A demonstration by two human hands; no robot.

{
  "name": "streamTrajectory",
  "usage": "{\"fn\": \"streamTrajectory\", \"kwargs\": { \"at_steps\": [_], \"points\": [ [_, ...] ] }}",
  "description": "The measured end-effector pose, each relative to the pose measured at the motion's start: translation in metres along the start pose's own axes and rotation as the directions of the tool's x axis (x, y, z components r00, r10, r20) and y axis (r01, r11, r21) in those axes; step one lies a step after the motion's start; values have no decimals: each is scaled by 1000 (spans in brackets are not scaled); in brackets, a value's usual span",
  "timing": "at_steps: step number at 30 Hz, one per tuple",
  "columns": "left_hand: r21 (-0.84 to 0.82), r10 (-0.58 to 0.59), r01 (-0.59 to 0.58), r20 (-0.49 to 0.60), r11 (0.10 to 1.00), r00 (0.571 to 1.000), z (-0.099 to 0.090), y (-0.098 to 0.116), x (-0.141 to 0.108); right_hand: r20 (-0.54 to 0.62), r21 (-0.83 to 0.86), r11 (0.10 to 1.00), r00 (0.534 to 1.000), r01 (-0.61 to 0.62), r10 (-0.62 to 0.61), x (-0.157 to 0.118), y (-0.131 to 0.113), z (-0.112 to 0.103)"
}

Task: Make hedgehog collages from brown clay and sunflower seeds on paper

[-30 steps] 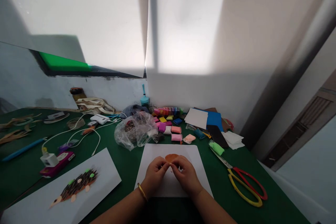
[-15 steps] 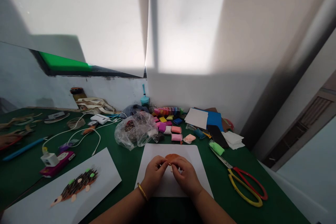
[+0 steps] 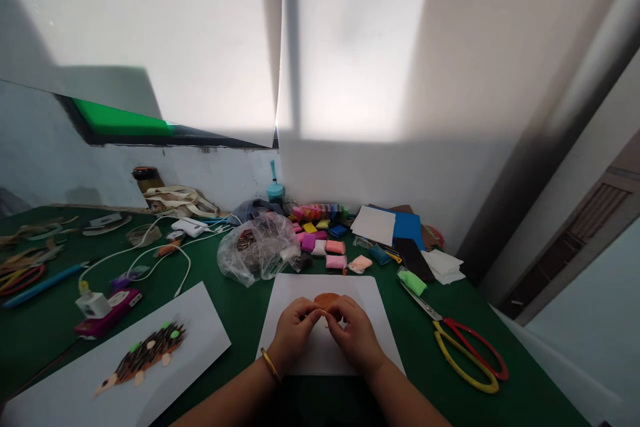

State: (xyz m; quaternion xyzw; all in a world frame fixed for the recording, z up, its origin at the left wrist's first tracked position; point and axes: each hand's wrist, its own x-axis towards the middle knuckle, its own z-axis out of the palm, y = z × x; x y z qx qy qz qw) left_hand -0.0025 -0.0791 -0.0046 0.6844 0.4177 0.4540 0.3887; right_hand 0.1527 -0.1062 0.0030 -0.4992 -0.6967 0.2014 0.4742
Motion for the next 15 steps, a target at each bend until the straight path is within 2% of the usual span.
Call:
{"fn": "streamTrajectory", "kwargs": {
  "at_steps": [9, 15],
  "points": [
    [39, -44, 45, -23, 998, 999, 1, -1, 1, 30, 22, 1000, 999, 18, -19, -1, -5, -1],
    [32, -1, 1, -9, 999, 1000, 0, 0, 1, 38, 20, 1000, 999, 24, -25, 0, -7, -2]
  ]
}}
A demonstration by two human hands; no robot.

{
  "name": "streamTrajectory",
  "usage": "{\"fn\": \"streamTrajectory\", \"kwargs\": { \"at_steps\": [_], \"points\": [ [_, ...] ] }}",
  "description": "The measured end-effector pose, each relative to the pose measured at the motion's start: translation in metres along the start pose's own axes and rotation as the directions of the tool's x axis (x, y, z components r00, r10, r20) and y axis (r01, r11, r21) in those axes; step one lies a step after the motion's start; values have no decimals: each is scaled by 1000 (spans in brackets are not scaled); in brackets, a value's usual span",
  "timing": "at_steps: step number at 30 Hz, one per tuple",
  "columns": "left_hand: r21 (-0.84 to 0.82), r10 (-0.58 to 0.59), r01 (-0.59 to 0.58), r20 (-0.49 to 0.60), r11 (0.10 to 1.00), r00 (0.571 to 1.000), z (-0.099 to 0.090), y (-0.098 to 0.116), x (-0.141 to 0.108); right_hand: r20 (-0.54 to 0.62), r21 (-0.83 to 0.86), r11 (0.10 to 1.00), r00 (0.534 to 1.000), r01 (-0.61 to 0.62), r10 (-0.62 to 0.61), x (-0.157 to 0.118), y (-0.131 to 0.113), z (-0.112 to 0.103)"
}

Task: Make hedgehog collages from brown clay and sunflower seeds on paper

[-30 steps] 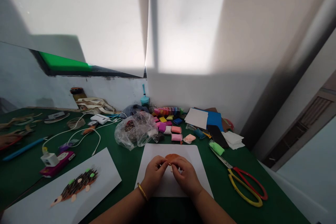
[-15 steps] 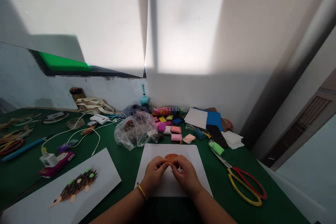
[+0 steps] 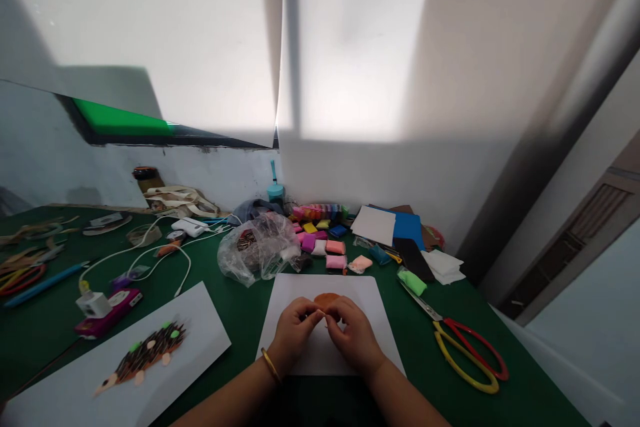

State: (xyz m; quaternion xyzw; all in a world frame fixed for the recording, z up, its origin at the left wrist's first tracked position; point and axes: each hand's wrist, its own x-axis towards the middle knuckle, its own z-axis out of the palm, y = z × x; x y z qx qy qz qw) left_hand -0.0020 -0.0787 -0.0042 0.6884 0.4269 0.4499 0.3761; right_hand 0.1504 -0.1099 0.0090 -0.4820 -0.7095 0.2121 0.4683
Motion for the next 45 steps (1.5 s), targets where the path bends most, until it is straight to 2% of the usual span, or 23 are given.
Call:
{"fn": "streamTrajectory", "kwargs": {
  "at_steps": [17, 26, 35, 40, 45],
  "points": [
    [-7, 68, -68, 24, 998, 997, -1, 5, -2, -7, 52, 999, 1000, -12, 13, 0, 2, -1],
    [20, 31, -31, -3, 999, 1000, 0, 0, -2, -5, 29, 999, 1000, -17, 17, 0, 0, -2],
    [-24, 93, -92, 20, 995, 995, -2, 6, -4, -30, 24, 1000, 999, -11, 11, 0, -1, -3],
    [46, 142, -141, -13, 989, 990, -4, 12, -6, -45, 43, 999, 999, -1, 3, 1, 0, -4],
    [134, 170, -166, -22, 977, 985, -5, 15, -8, -12, 76, 997, 1000, -1, 2, 1, -3, -3]
  ]
}}
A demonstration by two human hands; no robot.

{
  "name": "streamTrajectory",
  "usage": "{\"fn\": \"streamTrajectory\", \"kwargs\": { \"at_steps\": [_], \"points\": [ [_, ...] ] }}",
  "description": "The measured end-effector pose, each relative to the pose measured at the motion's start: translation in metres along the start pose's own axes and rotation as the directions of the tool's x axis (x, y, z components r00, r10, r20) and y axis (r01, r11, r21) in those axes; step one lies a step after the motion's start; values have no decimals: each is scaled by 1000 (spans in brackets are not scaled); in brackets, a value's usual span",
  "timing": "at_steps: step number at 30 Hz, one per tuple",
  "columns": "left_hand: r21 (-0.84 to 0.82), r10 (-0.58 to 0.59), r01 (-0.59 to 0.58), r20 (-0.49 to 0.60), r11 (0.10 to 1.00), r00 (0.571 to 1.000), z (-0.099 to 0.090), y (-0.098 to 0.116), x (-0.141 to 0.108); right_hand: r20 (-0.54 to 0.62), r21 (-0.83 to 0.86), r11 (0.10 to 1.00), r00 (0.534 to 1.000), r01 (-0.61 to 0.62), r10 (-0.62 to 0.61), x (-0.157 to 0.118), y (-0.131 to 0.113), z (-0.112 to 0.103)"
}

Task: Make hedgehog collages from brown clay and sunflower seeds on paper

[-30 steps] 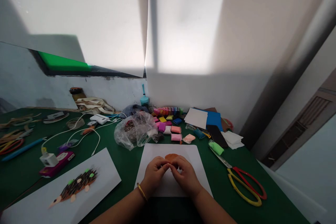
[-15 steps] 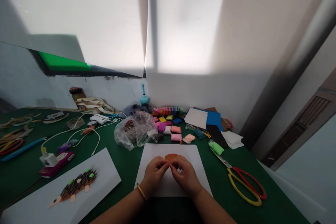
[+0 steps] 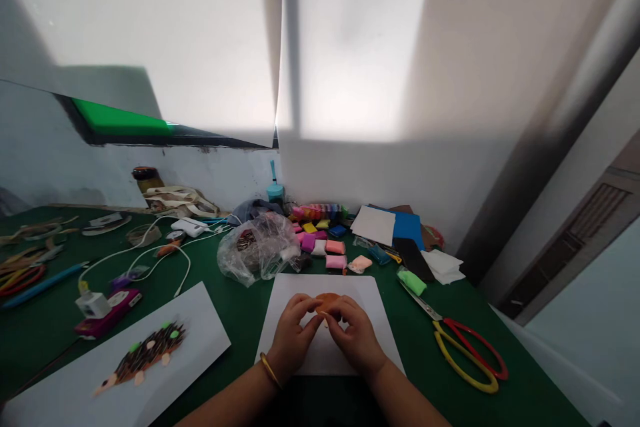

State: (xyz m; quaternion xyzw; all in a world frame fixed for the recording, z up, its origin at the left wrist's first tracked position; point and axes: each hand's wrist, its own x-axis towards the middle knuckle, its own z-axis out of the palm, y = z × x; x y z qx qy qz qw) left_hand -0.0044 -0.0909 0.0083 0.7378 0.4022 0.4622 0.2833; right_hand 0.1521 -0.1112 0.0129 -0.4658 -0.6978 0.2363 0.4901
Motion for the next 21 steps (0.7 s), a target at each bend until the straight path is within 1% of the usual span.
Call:
{"fn": "streamTrajectory", "kwargs": {
  "at_steps": [4, 11, 18, 21],
  "points": [
    [-14, 1, -1, 4, 1000, 1000, 0, 0, 0, 4, -4, 1000, 1000, -2, 2, -1, 0, 1],
    [-91, -7, 5, -20, 996, 1000, 1, -2, 2, 22, -12, 1000, 1000, 2, -2, -2, 3, 0],
    [-132, -25, 23, -13, 991, 1000, 2, -4, 2, 27, -20, 1000, 1000, -11, 12, -1, 4, 2],
    [-166, -42, 45, 18, 985, 999, 3, -6, 3, 22, -5, 1000, 1000, -9, 9, -1, 4, 2]
  ]
}}
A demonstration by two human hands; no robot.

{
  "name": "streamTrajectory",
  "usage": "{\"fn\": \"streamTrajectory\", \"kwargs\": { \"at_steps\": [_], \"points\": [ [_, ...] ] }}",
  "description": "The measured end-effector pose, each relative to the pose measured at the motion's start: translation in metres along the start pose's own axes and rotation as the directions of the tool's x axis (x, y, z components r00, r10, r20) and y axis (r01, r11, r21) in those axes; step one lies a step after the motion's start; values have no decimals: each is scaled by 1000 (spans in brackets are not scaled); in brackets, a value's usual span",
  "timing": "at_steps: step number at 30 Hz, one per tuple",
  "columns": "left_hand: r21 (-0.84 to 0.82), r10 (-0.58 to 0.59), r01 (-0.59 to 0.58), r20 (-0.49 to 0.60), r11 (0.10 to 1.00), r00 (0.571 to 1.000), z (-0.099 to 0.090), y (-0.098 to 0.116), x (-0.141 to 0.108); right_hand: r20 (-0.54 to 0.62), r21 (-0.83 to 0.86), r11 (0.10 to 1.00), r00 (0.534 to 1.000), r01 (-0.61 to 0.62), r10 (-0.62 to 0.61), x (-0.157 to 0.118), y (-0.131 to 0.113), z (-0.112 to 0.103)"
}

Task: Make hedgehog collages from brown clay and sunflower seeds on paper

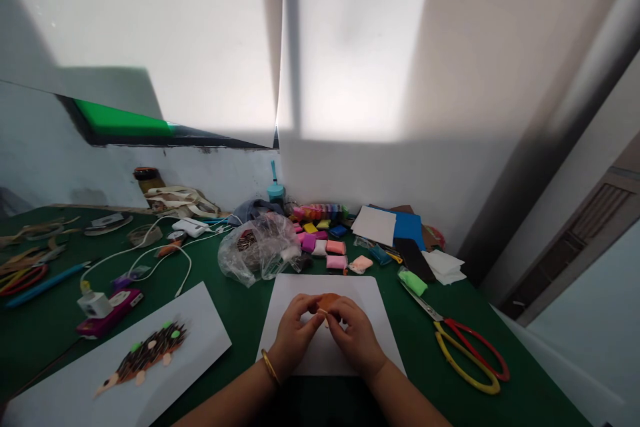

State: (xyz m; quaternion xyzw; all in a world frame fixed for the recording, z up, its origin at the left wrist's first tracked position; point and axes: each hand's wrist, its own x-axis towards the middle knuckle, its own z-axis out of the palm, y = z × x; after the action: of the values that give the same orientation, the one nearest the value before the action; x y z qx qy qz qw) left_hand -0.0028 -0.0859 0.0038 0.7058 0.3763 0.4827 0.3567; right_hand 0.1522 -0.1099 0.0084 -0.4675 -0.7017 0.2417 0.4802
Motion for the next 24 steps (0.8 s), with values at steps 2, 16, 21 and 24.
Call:
{"fn": "streamTrajectory", "kwargs": {
  "at_steps": [2, 16, 21, 24],
  "points": [
    [-10, -6, 6, 16, 1000, 1000, 1, -2, 0, 19, 3, 1000, 1000, 4, -4, 0, 0, 0],
    [-245, -297, 313, 99, 918, 950, -4, 6, 10, -83, -18, 1000, 996, -25, 24, 0, -2, -10],
    [-339, -441, 478, 186, 810, 878, -5, 12, 10, -48, -29, 999, 998, -33, 32, -2, -8, -16],
    [-414, -488, 561, 276, 717, 828, -6, 20, 10, -22, -113, 993, 999, 42, -45, -2, -8, -20]
  ]
}}
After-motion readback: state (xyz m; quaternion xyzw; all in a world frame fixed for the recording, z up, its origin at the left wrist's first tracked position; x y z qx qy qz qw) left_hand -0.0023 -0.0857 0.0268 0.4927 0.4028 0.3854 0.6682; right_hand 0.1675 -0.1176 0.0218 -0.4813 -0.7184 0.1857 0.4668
